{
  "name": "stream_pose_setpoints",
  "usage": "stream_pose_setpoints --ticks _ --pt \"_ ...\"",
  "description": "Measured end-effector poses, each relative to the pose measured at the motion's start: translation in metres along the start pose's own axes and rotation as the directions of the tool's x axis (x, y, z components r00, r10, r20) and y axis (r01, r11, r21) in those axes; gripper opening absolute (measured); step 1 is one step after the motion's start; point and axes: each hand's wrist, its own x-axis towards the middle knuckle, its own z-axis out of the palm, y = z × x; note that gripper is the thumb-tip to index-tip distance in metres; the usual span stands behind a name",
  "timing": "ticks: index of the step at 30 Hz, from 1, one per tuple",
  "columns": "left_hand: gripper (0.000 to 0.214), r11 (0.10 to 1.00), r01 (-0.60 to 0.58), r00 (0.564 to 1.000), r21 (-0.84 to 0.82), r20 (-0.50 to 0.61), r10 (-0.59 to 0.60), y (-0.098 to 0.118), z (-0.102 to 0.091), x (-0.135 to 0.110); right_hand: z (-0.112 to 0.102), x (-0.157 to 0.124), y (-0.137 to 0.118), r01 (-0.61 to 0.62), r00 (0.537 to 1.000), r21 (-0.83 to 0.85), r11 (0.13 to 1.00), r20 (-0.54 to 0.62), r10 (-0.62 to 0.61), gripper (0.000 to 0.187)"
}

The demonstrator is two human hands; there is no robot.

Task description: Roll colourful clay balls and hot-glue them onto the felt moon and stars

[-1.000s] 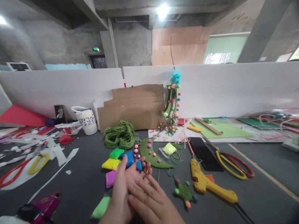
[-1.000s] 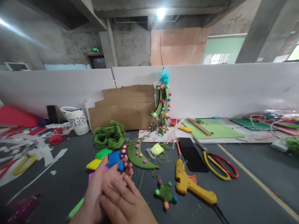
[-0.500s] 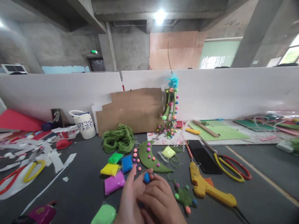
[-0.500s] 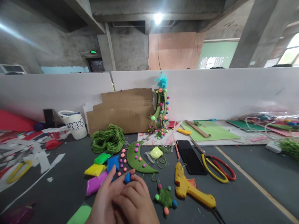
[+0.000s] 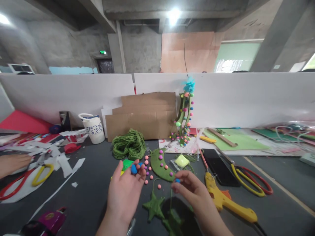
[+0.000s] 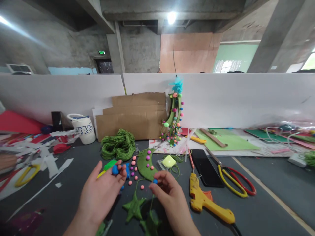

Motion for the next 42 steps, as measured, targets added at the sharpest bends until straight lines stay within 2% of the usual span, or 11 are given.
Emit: stream_pose_setpoints --ticks 4,9,14,18,22,26,28,31,34,37,42 --pt "0.032 0.999 -0.038 0.999 -0.031 -0.032 0.037 0.007 0.000 0.001 -0.003 0.004 -0.011 -0.055 0.997 -0.021 0.998 0.044 0.056 0.026" --pt "0.034 0.996 -0.048 0.999 -0.069 0.005 0.049 0.013 0.002 -0.003 -0.008 0.005 -0.026 -0.075 0.994 -0.098 0.992 0.072 0.082 0.040" --pt "0.033 0.990 -0.079 0.996 -0.120 0.025 0.082 0.020 0.002 -0.006 -0.009 0.006 -0.040 -0.056 0.970 -0.207 0.977 0.220 0.102 0.021" --pt "0.031 0.988 -0.063 0.997 -0.142 0.036 0.069 0.021 0.001 -0.007 0.010 0.010 -0.036 0.056 0.947 -0.435 0.899 0.308 0.090 0.013" --pt "0.030 0.985 -0.061 0.996 -0.164 0.052 0.070 0.022 -0.001 -0.008 0.036 0.015 -0.029 0.138 0.936 -0.483 0.865 0.348 0.045 0.028" --pt "0.029 0.979 -0.060 0.996 -0.196 0.053 0.072 0.025 -0.002 -0.008 0.049 0.018 -0.022 0.207 0.917 -0.543 0.814 0.397 0.032 0.025" --pt "0.028 0.976 -0.067 0.996 -0.206 0.052 0.079 0.027 -0.001 -0.008 0.053 0.021 -0.016 0.258 0.908 -0.596 0.761 0.419 0.020 0.025" --pt "0.018 0.977 -0.116 0.992 -0.181 0.026 0.123 0.029 0.000 -0.008 0.060 0.027 -0.003 0.362 0.890 -0.692 0.625 0.456 -0.011 0.019" --pt "0.014 0.981 -0.129 0.992 -0.146 -0.025 0.127 0.031 0.001 -0.005 0.070 0.033 0.008 0.484 0.848 -0.746 0.458 0.529 -0.035 0.009" --pt "0.016 0.984 -0.099 0.994 -0.150 -0.055 0.092 0.030 0.000 -0.001 0.078 0.036 0.014 0.576 0.802 -0.752 0.320 0.596 -0.044 0.008" --pt "0.019 0.987 -0.082 0.995 -0.139 -0.062 0.074 0.029 -0.001 0.001 0.081 0.035 0.012 0.632 0.770 -0.748 0.205 0.636 -0.055 0.008"
